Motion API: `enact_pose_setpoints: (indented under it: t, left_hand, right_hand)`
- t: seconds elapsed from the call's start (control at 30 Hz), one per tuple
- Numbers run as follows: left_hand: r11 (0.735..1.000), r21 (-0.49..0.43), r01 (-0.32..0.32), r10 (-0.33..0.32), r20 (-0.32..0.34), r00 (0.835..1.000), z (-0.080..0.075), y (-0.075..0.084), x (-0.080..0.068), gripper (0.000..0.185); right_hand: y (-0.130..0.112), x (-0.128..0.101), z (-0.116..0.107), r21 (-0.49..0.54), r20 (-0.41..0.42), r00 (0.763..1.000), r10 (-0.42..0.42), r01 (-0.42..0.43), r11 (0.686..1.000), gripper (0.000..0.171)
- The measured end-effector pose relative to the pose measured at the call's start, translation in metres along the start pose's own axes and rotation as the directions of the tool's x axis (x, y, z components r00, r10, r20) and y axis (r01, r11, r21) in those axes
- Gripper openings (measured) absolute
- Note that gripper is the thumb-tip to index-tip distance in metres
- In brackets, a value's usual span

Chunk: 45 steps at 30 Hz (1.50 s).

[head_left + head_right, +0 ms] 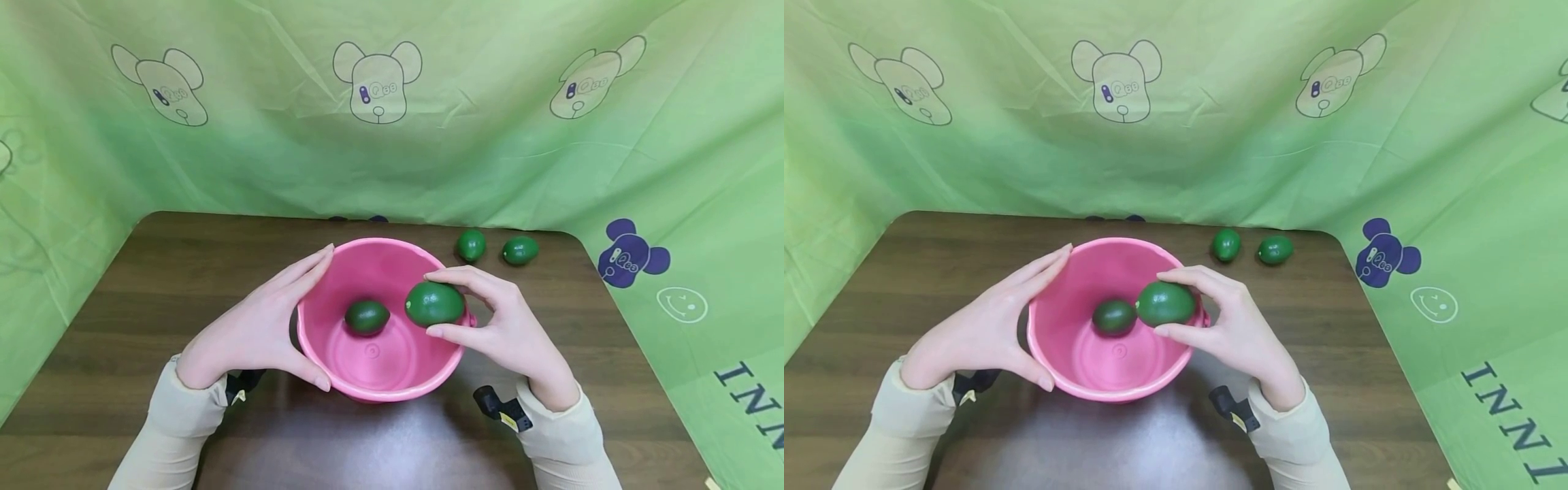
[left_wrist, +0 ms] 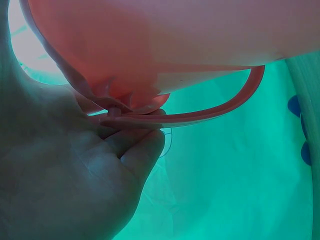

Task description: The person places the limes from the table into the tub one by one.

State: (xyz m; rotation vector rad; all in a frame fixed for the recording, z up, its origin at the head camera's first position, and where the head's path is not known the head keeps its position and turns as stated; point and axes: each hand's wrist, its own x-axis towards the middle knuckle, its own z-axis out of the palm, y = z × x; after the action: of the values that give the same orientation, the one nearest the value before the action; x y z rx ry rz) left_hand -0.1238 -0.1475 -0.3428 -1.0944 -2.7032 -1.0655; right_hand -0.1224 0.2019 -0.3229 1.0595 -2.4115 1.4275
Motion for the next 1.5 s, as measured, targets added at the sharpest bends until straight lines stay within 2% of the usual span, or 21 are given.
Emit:
enact_pose_setpoints:
  t: [0.53, 1.13, 1.5]
  left_hand:
    - [1.000, 0.004, -0.009, 0.009, -0.005, 1.000, -0.0003, -0.0004, 0.0013, 0.149]
    - [1.000, 0.018, 0.001, -0.001, 0.001, 1.000, -0.0015, -0.0006, 0.0014, 0.148]
    - [1.000, -0.004, -0.013, 0.013, 0.001, 1.000, -0.0008, -0.0017, 0.0006, 0.148]
  right_hand:
    - [-0.0008, -0.0001, -0.0011, 0.011, -0.002, 1.000, 0.008, -0.008, 1.000, 0.064]
    - [-0.0019, 0.0011, -0.0030, 0.017, 0.005, 1.000, 0.025, -0.025, 1.000, 0.068]
    - [-0.0014, -0.0016, -0.0043, 0.034, -0.038, 0.999, 0.008, -0.007, 0.999, 0.071]
